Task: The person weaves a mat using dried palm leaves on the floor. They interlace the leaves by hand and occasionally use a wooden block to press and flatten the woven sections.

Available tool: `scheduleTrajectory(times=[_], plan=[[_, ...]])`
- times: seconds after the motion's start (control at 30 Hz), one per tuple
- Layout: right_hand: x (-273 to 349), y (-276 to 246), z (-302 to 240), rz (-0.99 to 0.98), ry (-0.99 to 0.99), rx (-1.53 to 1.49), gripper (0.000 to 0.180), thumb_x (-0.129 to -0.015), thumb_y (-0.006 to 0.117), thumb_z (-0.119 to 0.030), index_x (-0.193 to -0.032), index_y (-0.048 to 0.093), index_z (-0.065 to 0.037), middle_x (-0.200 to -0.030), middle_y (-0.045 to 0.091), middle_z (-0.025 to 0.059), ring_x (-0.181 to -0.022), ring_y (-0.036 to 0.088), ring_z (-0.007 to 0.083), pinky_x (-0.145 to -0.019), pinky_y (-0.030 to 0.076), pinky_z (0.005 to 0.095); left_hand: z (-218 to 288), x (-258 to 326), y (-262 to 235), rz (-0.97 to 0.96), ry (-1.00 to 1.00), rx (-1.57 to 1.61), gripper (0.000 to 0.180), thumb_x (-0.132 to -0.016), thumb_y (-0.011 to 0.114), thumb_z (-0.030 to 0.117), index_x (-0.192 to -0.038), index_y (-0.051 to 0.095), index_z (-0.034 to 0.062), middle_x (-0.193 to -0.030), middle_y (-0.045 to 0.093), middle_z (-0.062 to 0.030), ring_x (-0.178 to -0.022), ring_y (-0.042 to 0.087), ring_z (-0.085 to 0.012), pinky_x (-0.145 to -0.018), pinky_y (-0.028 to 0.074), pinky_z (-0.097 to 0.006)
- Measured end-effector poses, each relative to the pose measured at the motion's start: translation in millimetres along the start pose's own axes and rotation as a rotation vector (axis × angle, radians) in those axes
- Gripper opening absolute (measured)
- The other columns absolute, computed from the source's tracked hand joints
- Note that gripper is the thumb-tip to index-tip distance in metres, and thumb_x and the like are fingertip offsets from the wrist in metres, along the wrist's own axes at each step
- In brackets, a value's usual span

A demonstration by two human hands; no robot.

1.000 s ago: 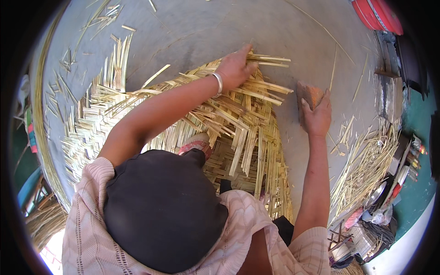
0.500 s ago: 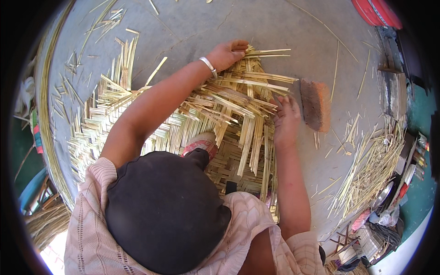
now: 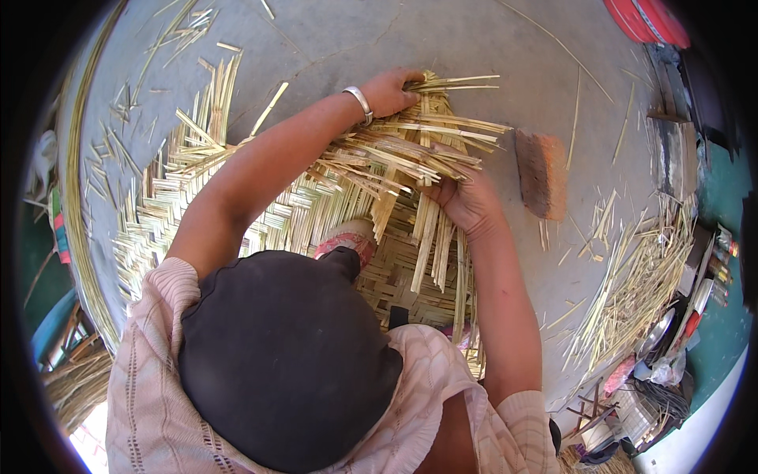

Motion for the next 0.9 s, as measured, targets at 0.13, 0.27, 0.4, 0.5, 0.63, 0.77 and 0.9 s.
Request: scheduleTrajectory(times=[0.13, 0.27, 0.4, 0.5, 0.63, 0.77, 0.9], plan=[[-8.8, 5.2, 0.8, 0.047, 0.006, 0.128, 0.029, -0.093, 0.065, -0.017, -0.119, 0.06, -0.006, -0.109, 0.068, 0.0077, -0.092, 0.068, 0.0194, -0.072, 0.061, 0.0355, 5.3, -2.7, -3.9, -0.007, 0.062, -0.156, 0.05, -0.087, 0.065, 0.022, -0.133, 0.055, 0.0052, -0.124, 0.062, -0.0191, -0.109, 0.061, -0.0266, -0.097, 0.046, -0.035], [-16.7, 15.5, 7.1, 0.056, -0.021, 0.196, 0.034, -0.092, 0.066, -0.018, -0.123, 0.056, -0.008, -0.11, 0.067, 0.0043, -0.094, 0.067, 0.0185, -0.071, 0.061, 0.0356, 1.4, -0.9, -8.3, -0.131, -0.066, 0.006, 0.047, -0.09, 0.064, 0.018, -0.134, 0.056, 0.0058, -0.129, 0.06, -0.017, -0.108, 0.06, -0.0216, -0.097, 0.046, -0.034], [-19.7, 26.2, 12.7, -0.011, -0.048, 0.188, 0.033, -0.094, 0.064, -0.021, -0.123, 0.055, -0.007, -0.114, 0.066, 0.0065, -0.1, 0.067, 0.0221, -0.082, 0.059, 0.0364, -2.5, 6.4, -11.4, -0.226, -0.054, 0.19, 0.05, -0.093, 0.059, 0.014, -0.141, 0.048, 0.0064, -0.137, 0.054, -0.0145, -0.117, 0.053, -0.0182, -0.103, 0.041, -0.031], [-22.9, 26.8, 16.9, 0.0, -0.004, 0.162, 0.034, -0.093, 0.066, -0.023, -0.123, 0.056, -0.009, -0.115, 0.066, 0.0057, -0.104, 0.065, 0.0209, -0.085, 0.058, 0.0368, -6.9, 10.0, -11.0, -0.309, -0.067, 0.302, 0.056, -0.093, 0.057, 0.012, -0.146, 0.041, 0.0057, -0.14, 0.052, -0.0134, -0.123, 0.049, -0.0183, -0.107, 0.036, -0.03], [-25.8, 23.0, 22.3, 0.043, -0.024, 0.216, 0.036, -0.091, 0.069, -0.022, -0.122, 0.057, -0.009, -0.113, 0.066, 0.0043, -0.098, 0.065, 0.0176, -0.079, 0.057, 0.0342, -8.5, 11.3, -10.2, -0.345, -0.09, 0.312, 0.061, -0.091, 0.056, 0.01, -0.149, 0.035, 0.0045, -0.143, 0.049, -0.0134, -0.128, 0.046, -0.0193, -0.11, 0.033, -0.03], [-26.5, 17.1, 33.0, 0.107, -0.027, 0.209, 0.043, -0.086, 0.074, -0.018, -0.124, 0.056, -0.008, -0.111, 0.065, 0.0045, -0.094, 0.065, 0.0159, -0.077, 0.056, 0.0323, -5.2, 13.2, -10.9, -0.359, -0.073, 0.307, 0.066, -0.088, 0.057, 0.007, -0.15, 0.032, 0.0041, -0.145, 0.046, -0.0148, -0.13, 0.044, -0.0197, -0.111, 0.033, -0.03], [-27.8, 9.5, 44.4, 0.257, 0.002, 0.115, 0.043, -0.087, 0.074, -0.016, -0.124, 0.056, -0.004, -0.115, 0.064, 0.0063, -0.098, 0.064, 0.0171, -0.081, 0.055, 0.0321, -3.9, 18.3, -12.3, -0.362, -0.134, 0.61, 0.07, -0.085, 0.057, 0.005, -0.15, 0.032, 0.0037, -0.146, 0.045, -0.0149, -0.131, 0.043, -0.0198, -0.111, 0.032, -0.03]])
Point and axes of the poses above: each hand's wrist, its own x-axis away from the middle knuckle, its own y-axis out of the palm, z = x × y, the point moved 5 cm from there along -x, towards the middle knuckle
